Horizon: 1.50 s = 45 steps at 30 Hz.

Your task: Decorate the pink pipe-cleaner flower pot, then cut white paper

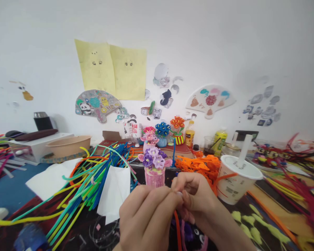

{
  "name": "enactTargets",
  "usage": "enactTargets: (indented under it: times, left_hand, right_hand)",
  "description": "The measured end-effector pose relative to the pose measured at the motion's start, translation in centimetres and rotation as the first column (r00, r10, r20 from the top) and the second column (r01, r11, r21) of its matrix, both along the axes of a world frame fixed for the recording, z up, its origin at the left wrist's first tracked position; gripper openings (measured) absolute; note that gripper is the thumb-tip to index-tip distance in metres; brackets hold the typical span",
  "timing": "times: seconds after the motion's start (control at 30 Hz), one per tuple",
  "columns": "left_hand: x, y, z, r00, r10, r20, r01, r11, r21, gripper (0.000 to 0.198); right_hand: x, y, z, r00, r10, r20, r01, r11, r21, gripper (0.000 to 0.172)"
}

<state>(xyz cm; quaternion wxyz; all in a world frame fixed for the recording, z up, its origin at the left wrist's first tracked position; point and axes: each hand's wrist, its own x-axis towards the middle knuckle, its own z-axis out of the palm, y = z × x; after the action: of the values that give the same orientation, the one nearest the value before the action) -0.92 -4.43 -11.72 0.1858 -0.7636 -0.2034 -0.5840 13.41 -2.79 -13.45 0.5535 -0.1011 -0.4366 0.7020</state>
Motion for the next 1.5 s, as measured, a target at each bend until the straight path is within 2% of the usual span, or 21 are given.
enactTargets:
  times: [0.2, 0.37, 0.67, 1.17, 1.37, 1.5]
  left_hand:
    - [-1.3, -0.8, 0.0, 0.983, 0.146, -0.115, -0.139, 0.988, 0.064, 0.012]
    - [-1.7, -0.9, -0.1, 0.965, 0.185, -0.185, -0.176, 0.982, 0.06, 0.016]
    - [-1.5, -0.9, -0.1, 0.978, 0.146, -0.151, -0.14, 0.989, 0.053, 0.017]
    - [-1.9, -1.0, -0.2, 0.96, 0.18, -0.213, -0.172, 0.983, 0.056, 0.02]
    - [-0.4, 0.0, -0.3, 0.996, 0.085, -0.016, -0.082, 0.991, 0.106, 0.013]
    - [0.2, 0.4, -0.1, 0.999, 0.05, 0.013, -0.05, 0.997, 0.064, 0.013]
  right_hand:
    - [0.0, -0.2, 0.3, 1.0, 0.025, -0.012, -0.025, 1.0, 0.007, 0.018]
    - [-0.1, -0.1, 0.3, 1.0, 0.02, -0.013, -0.02, 1.0, 0.014, 0.018]
    - [0.1, -0.3, 0.3, 1.0, 0.009, -0.001, -0.009, 1.0, -0.004, 0.019]
    - [-0.1, -0.4, 0.5, 0.999, -0.023, 0.036, 0.023, 1.0, -0.016, 0.023]
    - [0.0, -0.2, 0.2, 0.997, -0.057, 0.052, 0.057, 0.998, -0.005, 0.021]
    - [0.0, -0.1, 0.1, 0.995, -0.071, 0.066, 0.071, 0.997, -0.002, 0.022]
